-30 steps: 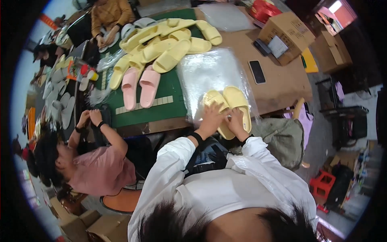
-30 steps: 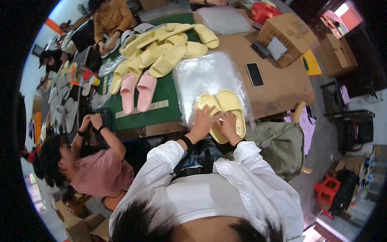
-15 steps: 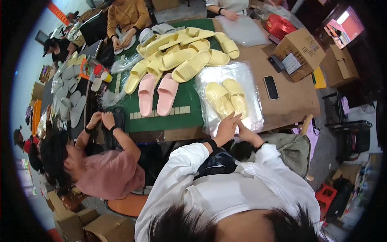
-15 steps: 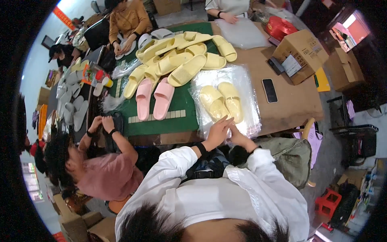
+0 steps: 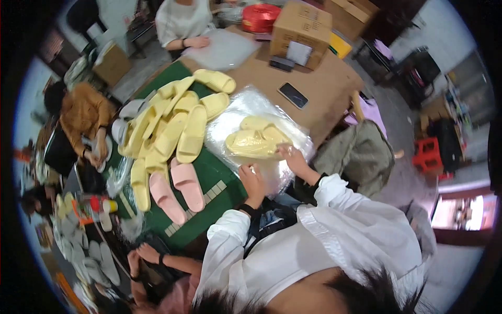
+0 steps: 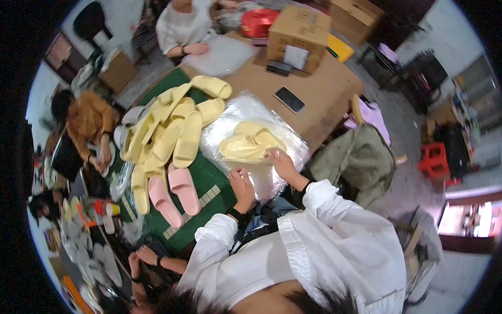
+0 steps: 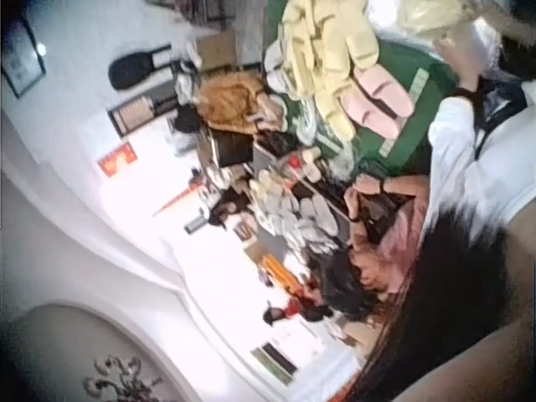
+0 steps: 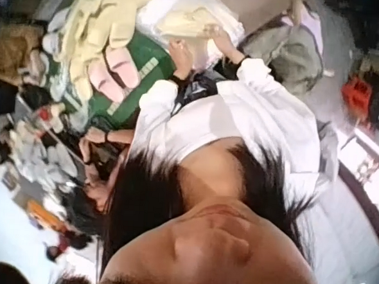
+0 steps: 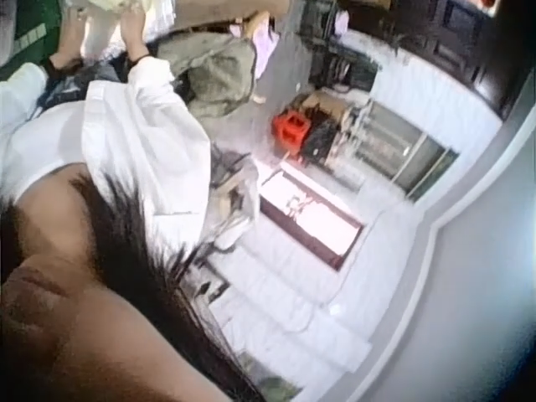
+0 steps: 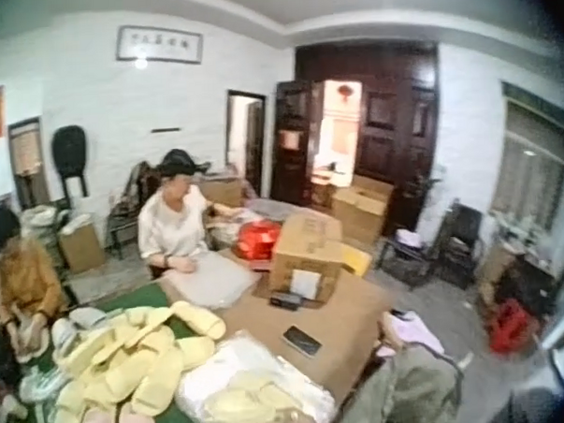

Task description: The recorder picks up finished foam sandals, pairs them, and places them into a large storage bag.

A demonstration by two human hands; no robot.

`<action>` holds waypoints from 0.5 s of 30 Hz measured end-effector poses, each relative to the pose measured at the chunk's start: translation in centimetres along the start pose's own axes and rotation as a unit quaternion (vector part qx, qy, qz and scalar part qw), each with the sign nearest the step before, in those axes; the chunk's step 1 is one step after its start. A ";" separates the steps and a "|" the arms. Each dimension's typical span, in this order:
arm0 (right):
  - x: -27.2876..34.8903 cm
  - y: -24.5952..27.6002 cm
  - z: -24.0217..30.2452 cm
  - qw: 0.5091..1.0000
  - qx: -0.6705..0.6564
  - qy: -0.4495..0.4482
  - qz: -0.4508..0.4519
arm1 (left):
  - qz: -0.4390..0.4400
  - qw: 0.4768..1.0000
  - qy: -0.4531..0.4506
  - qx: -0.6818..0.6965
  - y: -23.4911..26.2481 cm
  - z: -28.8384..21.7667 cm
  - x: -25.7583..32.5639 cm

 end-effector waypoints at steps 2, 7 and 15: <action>-0.5 2.3 1.3 0.996 0.046 0.059 -0.054 | 0.177 0.956 0.008 -0.232 -3.5 3.7 0.4; -1.0 10.8 3.9 0.954 -0.091 0.018 -0.284 | 0.245 0.916 -0.134 -0.289 -6.6 4.5 3.6; 2.1 23.7 8.9 0.925 -0.061 0.021 -0.375 | 0.247 0.887 -0.140 -0.364 -8.3 0.1 3.8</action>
Point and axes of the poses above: each hand's wrist, its own x-axis away from the middle knuckle, its own y-axis out of the back of the hand, z = x × y, the point moved 8 cm from there along -x, towards the middle knuckle, and after that the axes turned 8 degrees about y, right-handed, at the moved point
